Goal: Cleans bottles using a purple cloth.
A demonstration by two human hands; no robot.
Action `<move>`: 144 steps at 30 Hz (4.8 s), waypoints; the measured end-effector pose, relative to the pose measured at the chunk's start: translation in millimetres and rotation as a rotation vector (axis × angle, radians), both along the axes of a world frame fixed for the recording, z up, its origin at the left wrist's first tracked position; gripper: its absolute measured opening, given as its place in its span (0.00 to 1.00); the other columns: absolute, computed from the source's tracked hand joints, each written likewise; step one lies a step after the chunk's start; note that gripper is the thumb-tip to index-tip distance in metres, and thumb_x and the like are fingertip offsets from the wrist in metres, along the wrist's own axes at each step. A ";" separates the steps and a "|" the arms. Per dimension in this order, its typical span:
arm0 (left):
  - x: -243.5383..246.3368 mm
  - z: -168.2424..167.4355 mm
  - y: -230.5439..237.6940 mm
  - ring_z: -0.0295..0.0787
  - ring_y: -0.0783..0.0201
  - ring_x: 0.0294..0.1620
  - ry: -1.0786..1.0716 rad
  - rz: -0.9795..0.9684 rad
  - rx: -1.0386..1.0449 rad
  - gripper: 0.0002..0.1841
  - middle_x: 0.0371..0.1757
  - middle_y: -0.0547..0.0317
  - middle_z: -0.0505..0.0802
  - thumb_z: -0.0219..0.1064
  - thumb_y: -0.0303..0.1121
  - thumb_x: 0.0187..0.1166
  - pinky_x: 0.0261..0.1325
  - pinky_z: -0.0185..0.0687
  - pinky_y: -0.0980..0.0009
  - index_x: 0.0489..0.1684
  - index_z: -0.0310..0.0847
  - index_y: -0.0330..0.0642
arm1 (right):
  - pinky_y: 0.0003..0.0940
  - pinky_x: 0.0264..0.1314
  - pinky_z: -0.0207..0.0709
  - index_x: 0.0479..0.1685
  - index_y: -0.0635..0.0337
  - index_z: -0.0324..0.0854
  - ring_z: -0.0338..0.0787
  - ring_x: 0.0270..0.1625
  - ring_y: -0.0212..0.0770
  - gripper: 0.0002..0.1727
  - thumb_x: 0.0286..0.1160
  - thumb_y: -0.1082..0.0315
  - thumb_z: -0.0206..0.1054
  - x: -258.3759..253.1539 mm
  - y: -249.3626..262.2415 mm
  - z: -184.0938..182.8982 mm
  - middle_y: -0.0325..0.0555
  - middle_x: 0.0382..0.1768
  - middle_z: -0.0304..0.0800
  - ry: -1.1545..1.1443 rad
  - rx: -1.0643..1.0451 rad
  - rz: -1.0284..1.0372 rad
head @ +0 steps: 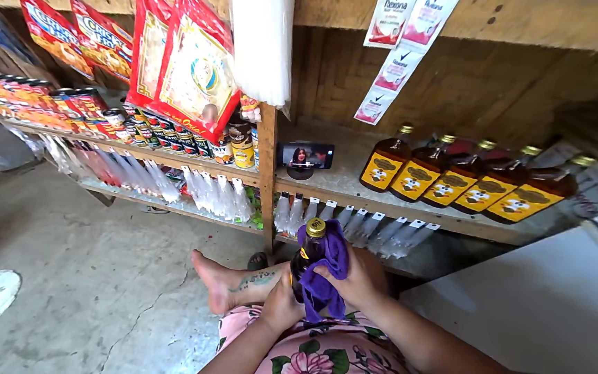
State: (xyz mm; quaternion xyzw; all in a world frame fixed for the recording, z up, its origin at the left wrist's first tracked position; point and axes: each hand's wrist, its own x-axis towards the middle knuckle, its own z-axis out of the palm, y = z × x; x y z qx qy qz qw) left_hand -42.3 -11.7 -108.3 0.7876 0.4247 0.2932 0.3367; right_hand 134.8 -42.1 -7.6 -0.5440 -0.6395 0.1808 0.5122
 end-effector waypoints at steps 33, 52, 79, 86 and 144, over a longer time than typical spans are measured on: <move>-20.0 39.9 23.4 0.87 0.62 0.66 -0.046 -0.393 -0.130 0.43 0.61 0.47 0.92 0.89 0.42 0.46 0.74 0.79 0.60 0.67 0.79 0.30 | 0.14 0.71 0.72 0.63 0.74 0.80 0.82 0.64 0.14 0.41 0.55 0.50 0.84 33.0 4.6 0.1 0.41 0.57 0.92 0.037 -0.025 0.565; 9.5 52.2 17.0 0.86 0.56 0.70 0.117 -0.061 -0.277 0.60 0.67 0.45 0.88 0.86 0.51 0.50 0.75 0.78 0.53 0.87 0.53 0.35 | 0.11 0.70 0.73 0.71 0.78 0.70 0.81 0.62 0.10 0.50 0.53 0.50 0.86 40.9 20.9 3.8 0.37 0.58 0.89 0.120 -0.206 0.342; -6.6 59.4 3.9 0.88 0.55 0.65 -0.061 -0.283 0.004 0.32 0.59 0.42 0.92 0.81 0.39 0.61 0.73 0.79 0.56 0.64 0.81 0.30 | 0.20 0.70 0.79 0.61 0.68 0.82 0.86 0.63 0.19 0.43 0.47 0.46 0.87 32.8 1.0 2.9 0.40 0.55 0.93 0.025 0.065 0.466; -1.3 32.8 5.9 0.88 0.57 0.66 -0.097 -0.200 0.004 0.49 0.62 0.44 0.91 0.88 0.51 0.48 0.73 0.81 0.55 0.71 0.73 0.29 | 0.16 0.72 0.75 0.65 0.68 0.80 0.82 0.66 0.13 0.44 0.49 0.47 0.87 46.1 19.3 9.5 0.35 0.59 0.92 0.039 -0.060 0.669; 11.8 23.2 -4.9 0.84 0.53 0.72 -0.041 -0.065 -0.086 0.50 0.70 0.38 0.85 0.80 0.35 0.60 0.77 0.76 0.56 0.85 0.52 0.28 | 0.16 0.67 0.78 0.63 0.82 0.74 0.87 0.59 0.21 0.44 0.47 0.58 0.87 -5.4 -14.2 -9.7 0.50 0.54 0.91 0.153 -0.068 0.051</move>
